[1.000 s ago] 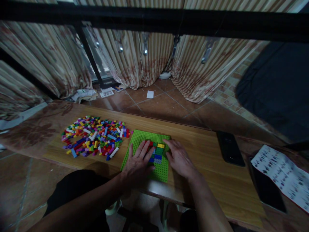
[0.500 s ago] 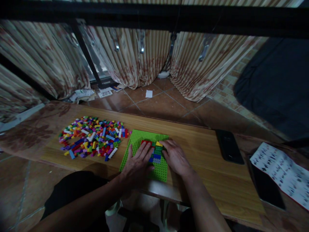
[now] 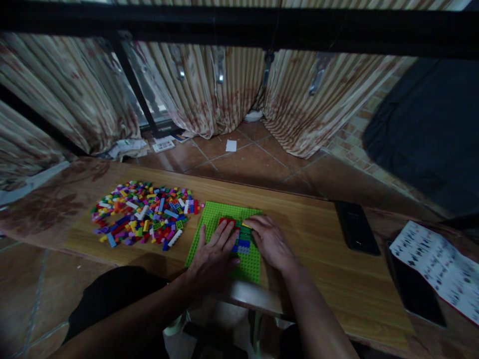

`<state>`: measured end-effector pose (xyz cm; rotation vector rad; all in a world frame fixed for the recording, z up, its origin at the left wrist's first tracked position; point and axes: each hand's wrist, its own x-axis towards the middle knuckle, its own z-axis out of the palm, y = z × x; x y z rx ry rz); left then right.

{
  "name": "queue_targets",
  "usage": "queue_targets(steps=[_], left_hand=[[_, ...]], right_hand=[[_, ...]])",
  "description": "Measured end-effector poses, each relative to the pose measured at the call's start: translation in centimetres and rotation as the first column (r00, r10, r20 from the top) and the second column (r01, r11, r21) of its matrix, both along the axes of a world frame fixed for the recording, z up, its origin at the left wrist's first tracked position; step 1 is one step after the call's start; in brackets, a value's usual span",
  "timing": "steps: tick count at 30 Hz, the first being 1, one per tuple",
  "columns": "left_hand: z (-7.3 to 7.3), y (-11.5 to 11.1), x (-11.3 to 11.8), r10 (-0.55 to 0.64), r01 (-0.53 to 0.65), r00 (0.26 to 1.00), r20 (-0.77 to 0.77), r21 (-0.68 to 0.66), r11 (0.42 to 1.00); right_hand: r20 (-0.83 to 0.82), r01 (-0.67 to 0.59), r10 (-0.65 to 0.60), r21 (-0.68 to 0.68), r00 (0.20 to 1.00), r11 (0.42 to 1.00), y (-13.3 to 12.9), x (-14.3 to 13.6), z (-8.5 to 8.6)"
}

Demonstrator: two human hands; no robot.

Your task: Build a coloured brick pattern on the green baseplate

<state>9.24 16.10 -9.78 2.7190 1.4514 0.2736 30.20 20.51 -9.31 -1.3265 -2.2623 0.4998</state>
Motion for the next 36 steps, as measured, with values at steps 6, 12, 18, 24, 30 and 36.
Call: queue_targets(steps=[6,12,18,24,30,36], left_hand=[[1.0,0.4,-0.3,0.049,-0.043,0.99,0.134,-0.046,0.998],[2.9,2.2,-1.5,0.286,-0.221,0.868,0.406,-0.199,0.955],[3.0,3.3,-2.0,0.48,-0.248,0.728,0.489,-0.466,0.849],[2.6,2.9,-1.9,0.503,-0.22,0.736,0.453,-0.543,0.81],[1.5,2.7,-1.5,0.436,-0.226,0.803,0.406,-0.47,0.853],[0.7,2.8,-1.2,0.418,-0.247,0.818,0.396,-0.413,0.876]], right_hand=[[-0.029,0.065,-0.066,-0.014,0.997,0.998,-0.2,-0.3,0.2],[-0.068,0.097,-0.104,-0.095,0.992,0.991,-0.7,-0.8,0.7],[-0.035,0.043,-0.053,-0.24,0.998,0.97,-1.5,-1.0,1.4],[0.098,0.062,-0.042,-0.215,0.994,0.975,-1.9,-1.7,1.1],[0.148,0.061,-0.031,-0.203,0.989,0.977,-1.8,-1.9,1.2],[0.137,0.035,-0.007,-0.203,0.991,0.979,-2.0,-2.0,1.6]])
